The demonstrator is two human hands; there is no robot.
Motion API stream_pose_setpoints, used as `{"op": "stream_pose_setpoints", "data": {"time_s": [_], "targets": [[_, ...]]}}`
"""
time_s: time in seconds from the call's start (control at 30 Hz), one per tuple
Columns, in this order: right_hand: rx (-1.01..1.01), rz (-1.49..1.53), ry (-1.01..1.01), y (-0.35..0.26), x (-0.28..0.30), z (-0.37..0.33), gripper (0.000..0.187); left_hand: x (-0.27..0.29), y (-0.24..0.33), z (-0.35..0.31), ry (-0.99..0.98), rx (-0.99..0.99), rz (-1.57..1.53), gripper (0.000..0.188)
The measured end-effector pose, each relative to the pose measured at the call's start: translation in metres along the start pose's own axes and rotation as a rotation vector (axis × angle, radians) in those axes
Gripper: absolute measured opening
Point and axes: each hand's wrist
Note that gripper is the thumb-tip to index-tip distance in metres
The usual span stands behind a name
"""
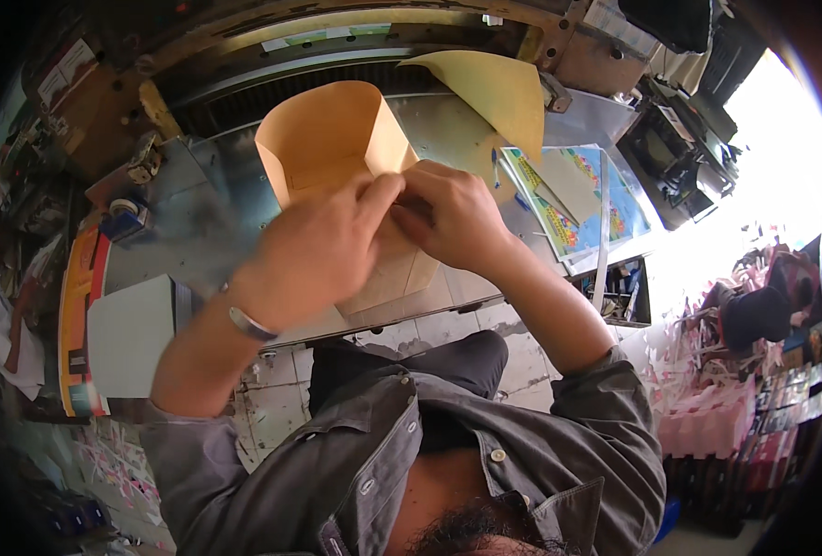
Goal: The person wraps a package by folding paper around it and securing the edges with double-sided tape. The person then holds and reviews printed sheets with a coworker.
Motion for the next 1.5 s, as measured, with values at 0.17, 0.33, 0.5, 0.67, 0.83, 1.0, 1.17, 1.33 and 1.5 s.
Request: {"op": "stream_pose_setpoints", "data": {"time_s": [0.17, 0.33, 0.5, 0.67, 0.83, 1.0, 1.17, 1.33, 1.5], "targets": [[-0.009, 0.096, 0.012, -0.005, -0.001, 0.001, 0.015, 0.028, -0.021, 0.052, 0.487, -0.584, 0.625, 0.026], [-0.031, 0.084, 0.03, -0.003, -0.002, -0.005, 0.014, 0.02, -0.042, 0.083, 0.299, -0.726, 0.858, 0.003], [-0.009, 0.068, 0.011, -0.004, 0.0, -0.007, 0.017, 0.011, -0.059, 0.081, 0.223, -0.797, 0.833, 0.008], [0.023, 0.049, 0.014, 0.003, -0.004, -0.009, 0.018, 0.01, -0.055, 0.081, 0.002, -0.704, 0.93, 0.01], [0.081, 0.124, 0.057, 0.008, -0.003, -0.016, 0.021, 0.018, -0.056, 0.086, -0.08, -0.66, 0.844, 0.011], [0.151, 0.188, 0.073, 0.011, -0.005, -0.015, 0.022, 0.032, -0.053, 0.077, -0.242, -0.503, 0.792, 0.011], [0.138, 0.204, -0.002, 0.021, 0.006, -0.005, 0.021, 0.044, -0.025, 0.027, 0.091, -0.516, 0.323, 0.042], [0.103, 0.153, -0.276, 0.014, 0.007, 0.016, 0.033, -0.011, -0.047, -0.025, 0.824, -0.314, -0.081, 0.082], [0.211, 0.134, -0.368, 0.013, 0.011, 0.028, 0.05, -0.054, -0.06, -0.036, 0.95, -0.035, -0.662, 0.104]]}}
Point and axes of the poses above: each hand's wrist, its own z-axis towards the middle knuckle, its own x-axis out of the back of the hand, y = z × x, and after that the axes turned 2 degrees about -y, right-handed
